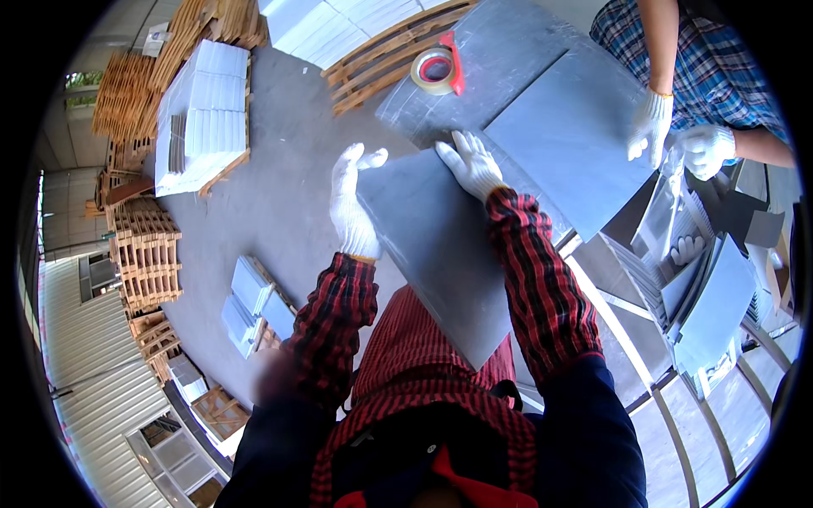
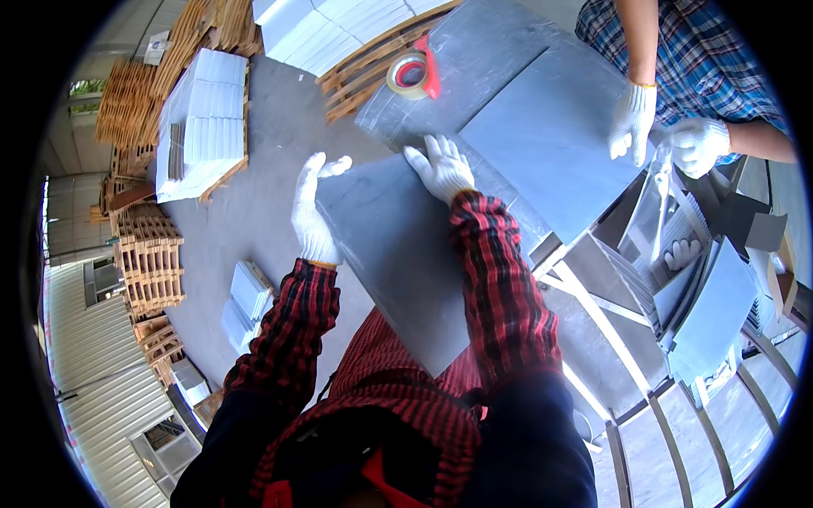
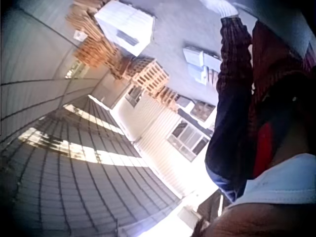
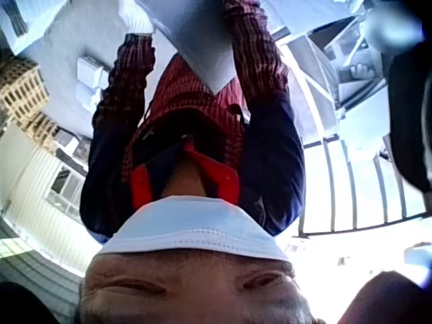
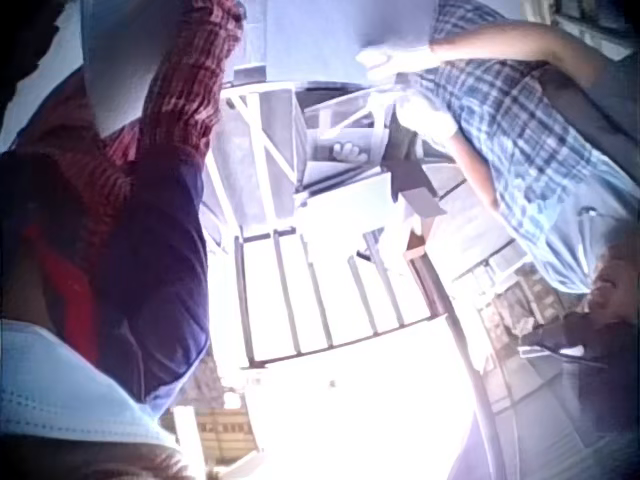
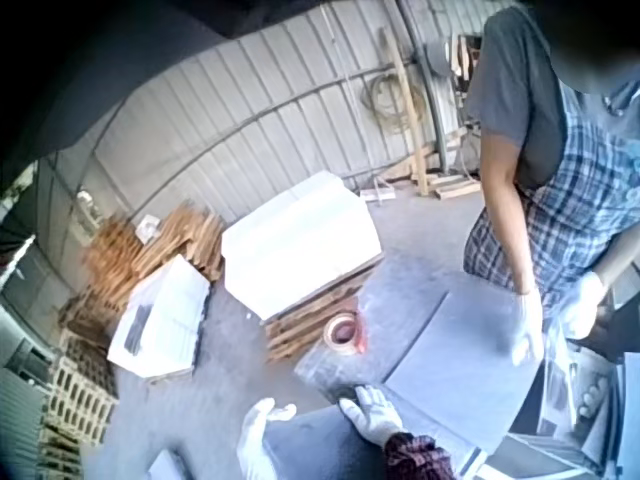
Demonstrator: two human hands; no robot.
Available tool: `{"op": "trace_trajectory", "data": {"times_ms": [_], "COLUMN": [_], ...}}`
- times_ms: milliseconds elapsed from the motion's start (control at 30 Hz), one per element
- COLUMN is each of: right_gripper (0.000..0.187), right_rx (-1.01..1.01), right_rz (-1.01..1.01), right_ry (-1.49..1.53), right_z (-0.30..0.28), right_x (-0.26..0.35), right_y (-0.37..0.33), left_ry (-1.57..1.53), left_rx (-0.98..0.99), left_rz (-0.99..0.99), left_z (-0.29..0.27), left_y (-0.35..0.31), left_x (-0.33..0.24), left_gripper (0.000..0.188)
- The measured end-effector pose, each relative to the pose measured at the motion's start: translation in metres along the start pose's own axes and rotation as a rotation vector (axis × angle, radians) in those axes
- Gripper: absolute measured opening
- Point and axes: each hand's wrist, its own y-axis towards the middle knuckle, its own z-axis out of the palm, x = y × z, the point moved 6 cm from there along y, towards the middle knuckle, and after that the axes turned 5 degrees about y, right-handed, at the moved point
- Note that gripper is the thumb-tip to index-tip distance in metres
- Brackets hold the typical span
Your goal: The person picks up gray rectangular panels and places them on a table. They then use cardboard and tape to wrap the panels into a package with a coworker. The finished package is placed onto a stack of similar packages.
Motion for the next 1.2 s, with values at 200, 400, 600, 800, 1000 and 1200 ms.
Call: {"op": "trace_trajectory", "data": {"times_ms": [200,400,600,800,1000,1200], "right_gripper": [0.064,0.056,0.06,0.064,0.065,0.067], "right_rx": [-0.064,-0.004,0.041,0.048,0.009,-0.076], "right_rz": [-0.401,-0.689,-0.666,-0.578,-0.321,-0.119], "right_ry": [0.048,0.066,0.171,0.132,0.102,-0.007], "right_z": [0.012,0.0,-0.036,-0.048,-0.035,-0.027], "right_x": [0.103,0.193,0.198,0.142,0.037,-0.05], "right_y": [-0.035,-0.112,-0.173,-0.232,-0.153,-0.034], "left_ry": [-0.153,-0.317,-0.171,0.01,0.03,0.107], "left_rx": [-0.122,0.249,0.004,-0.027,-0.059,-0.017], "left_rz": [-0.022,0.27,0.157,0.042,0.039,0.134], "left_z": [0.011,-0.009,0.005,0.016,0.018,0.019], "left_y": [0.0,-0.004,-0.009,0.0,0.005,0.016], "left_x": [0.009,0.025,0.004,0.004,-0.001,-0.003], "left_gripper": [0.039,0.056,0.049,0.021,0.014,0.017]}}
